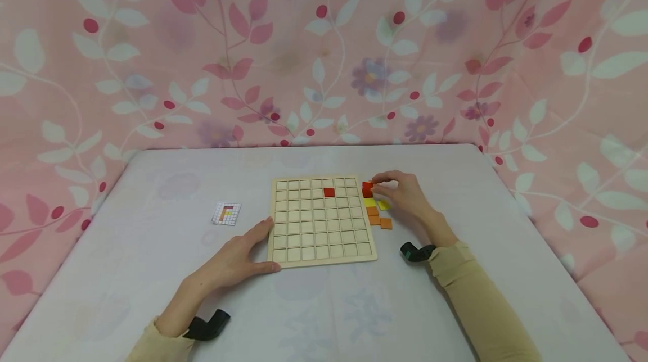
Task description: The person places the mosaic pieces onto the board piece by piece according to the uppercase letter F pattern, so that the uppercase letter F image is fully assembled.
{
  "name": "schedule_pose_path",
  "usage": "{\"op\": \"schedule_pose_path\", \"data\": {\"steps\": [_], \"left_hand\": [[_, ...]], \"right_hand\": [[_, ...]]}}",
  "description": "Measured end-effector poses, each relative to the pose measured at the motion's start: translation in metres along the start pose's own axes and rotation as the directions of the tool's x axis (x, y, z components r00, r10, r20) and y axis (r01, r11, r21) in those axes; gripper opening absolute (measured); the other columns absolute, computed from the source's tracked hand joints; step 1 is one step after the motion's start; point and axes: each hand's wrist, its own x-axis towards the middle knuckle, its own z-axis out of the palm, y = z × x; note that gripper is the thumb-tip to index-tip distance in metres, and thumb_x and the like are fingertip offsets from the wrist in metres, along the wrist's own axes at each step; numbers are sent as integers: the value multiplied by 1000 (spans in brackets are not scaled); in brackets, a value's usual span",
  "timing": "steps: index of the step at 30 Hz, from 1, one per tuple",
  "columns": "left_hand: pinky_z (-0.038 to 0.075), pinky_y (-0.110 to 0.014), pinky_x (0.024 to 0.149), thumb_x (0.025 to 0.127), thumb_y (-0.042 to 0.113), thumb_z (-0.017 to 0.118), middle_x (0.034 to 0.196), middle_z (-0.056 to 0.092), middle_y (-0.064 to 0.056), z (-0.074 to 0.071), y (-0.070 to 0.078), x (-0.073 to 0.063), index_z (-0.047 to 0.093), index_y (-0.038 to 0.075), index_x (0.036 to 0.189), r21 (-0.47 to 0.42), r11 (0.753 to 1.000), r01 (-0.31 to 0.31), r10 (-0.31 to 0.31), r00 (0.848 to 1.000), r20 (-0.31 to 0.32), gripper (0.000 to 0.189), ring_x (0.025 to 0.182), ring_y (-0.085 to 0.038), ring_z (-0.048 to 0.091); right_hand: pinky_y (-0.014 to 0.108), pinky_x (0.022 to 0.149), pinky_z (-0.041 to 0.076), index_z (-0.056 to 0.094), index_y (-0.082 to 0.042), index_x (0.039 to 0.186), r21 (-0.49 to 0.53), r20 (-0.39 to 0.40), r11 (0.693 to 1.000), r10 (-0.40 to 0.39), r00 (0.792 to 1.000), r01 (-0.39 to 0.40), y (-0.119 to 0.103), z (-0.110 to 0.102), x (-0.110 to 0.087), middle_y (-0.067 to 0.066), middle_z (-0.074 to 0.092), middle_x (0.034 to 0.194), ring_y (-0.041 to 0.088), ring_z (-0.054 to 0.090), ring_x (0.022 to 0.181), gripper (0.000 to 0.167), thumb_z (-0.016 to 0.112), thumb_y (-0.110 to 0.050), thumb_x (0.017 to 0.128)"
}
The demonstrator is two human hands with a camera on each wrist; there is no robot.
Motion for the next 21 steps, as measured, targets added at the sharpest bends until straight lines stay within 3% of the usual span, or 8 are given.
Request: {"op": "schedule_pose_path", "data": {"steps": [4,10,21], "left_hand": [[32,-52,117,79,53,80,164,28,-5,0,-1,0,27,12,159,4,1000,-3,3,1000,-2,105,149,-29,30],[31,-52,117,78,52,80,164,28,-6,0,1,0,27,12,159,-3,1000,-2,2,1000,-1,105,149,-29,30],[32,-52,117,79,51,81,164,28,-6,0,2,0,27,11,159,-5,1000,-2,2,1000,1,105,150,-29,30]], "right_hand": [[51,105,45,74,-8,113,14,-13,999,-46,999,47,-11,9,7,10,73,115,29,61,115,26,76,-20,90],[50,106,44,75,-12,110,34,-3,998,-45,999,45,-26,25,15,7,73,113,27,60,115,23,77,-22,89],[46,100,49,76,-13,106,84,13,989,-120,993,119,-39,51,29,3,75,107,23,64,110,20,78,-22,88]]}}
